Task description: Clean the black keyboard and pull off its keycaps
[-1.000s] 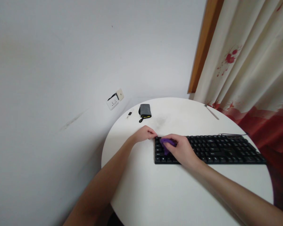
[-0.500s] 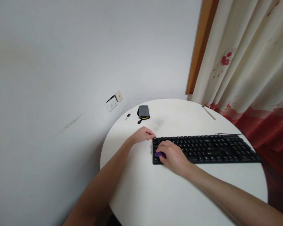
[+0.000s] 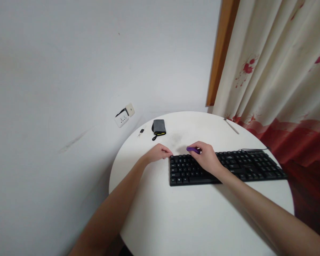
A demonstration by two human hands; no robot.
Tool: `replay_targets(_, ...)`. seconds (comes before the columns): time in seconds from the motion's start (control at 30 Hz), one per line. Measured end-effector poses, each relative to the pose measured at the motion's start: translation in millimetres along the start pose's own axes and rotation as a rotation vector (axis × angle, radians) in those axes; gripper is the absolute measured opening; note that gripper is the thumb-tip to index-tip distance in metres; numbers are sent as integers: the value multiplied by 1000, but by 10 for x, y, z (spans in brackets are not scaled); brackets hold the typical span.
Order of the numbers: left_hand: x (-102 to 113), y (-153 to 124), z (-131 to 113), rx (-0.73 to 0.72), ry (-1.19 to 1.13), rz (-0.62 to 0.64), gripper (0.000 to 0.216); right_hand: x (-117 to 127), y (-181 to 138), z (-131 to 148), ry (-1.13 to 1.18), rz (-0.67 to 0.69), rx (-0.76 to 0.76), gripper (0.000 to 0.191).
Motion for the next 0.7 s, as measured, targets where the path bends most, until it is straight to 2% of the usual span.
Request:
replay_targets(0.07, -6, 0, 5, 3, 2, 3, 34, -14, 18, 14, -145, 27, 107, 16)
replay_targets(0.2, -1, 11, 17, -3, 19, -4, 36, -271, -154, 145, -291, 207, 233, 22)
replay_targets(0.37, 6, 17, 13, -11, 17, 2, 38, -553, -483, 492, -158, 384, 340, 21)
replay_targets(0.47, 16, 16, 23, 1, 19, -5, 38, -593, -567, 612, 1, 449, 311, 20)
replay_targets(0.6, 12, 14, 19, 3, 16, -5, 37, -406, -388, 491, 86, 347, 151, 20)
replay_targets(0.7, 4, 6, -4, 0, 11, -5, 35, -185, -187, 322, -9, 213, 101, 17)
Point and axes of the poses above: each hand's wrist, its own y-axis towards the middle knuckle, its own x-axis out of the back of the hand, z = x × y, the point moved 9 cm from there along y, towards the middle knuckle, and after that the axes turned 9 degrees about -z, right-handed, at the moved point
